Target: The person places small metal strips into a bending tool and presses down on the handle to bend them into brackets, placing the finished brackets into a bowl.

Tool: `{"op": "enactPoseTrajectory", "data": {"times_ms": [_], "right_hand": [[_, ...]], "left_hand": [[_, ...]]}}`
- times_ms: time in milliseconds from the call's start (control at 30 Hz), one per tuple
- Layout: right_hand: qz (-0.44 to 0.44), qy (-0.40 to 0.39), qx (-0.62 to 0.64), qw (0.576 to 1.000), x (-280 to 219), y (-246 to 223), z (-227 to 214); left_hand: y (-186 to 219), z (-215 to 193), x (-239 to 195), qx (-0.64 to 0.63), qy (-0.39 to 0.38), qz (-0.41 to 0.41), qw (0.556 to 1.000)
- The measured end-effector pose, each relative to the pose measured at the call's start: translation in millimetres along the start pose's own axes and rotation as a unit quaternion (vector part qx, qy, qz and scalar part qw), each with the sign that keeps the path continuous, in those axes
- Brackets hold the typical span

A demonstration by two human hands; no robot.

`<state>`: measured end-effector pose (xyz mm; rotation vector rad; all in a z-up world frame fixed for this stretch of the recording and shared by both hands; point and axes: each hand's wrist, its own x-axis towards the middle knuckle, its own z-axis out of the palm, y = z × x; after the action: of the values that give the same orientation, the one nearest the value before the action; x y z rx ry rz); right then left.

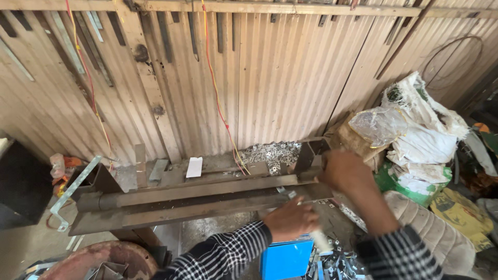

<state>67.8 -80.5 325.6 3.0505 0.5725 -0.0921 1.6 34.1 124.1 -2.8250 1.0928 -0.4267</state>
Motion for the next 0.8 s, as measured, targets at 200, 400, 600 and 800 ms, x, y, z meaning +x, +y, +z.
{"op": "enactPoseTrajectory", "data": {"times_ms": [200, 400, 600, 800], "right_hand": [[-0.026, -0.080, 0.001, 0.996, 18, -18, -41], [-0.005, -0.089, 0.013, 0.996, 18, -24, -49], [-0.017, -0.091, 0.000, 0.996, 14, -26, -50], [-0.031, -0.076, 0.010, 0.997, 13, -27, -53]], "left_hand": [[38, -37, 34, -0.349, 0.196, -0.129, 0.907], [87, 29, 14, -0.644, 0.277, -0.294, 0.650], [67, 110, -8, -0.529, 0.366, -0.386, 0.662], [47, 137, -13, -0.562, 0.361, -0.389, 0.635]]}}
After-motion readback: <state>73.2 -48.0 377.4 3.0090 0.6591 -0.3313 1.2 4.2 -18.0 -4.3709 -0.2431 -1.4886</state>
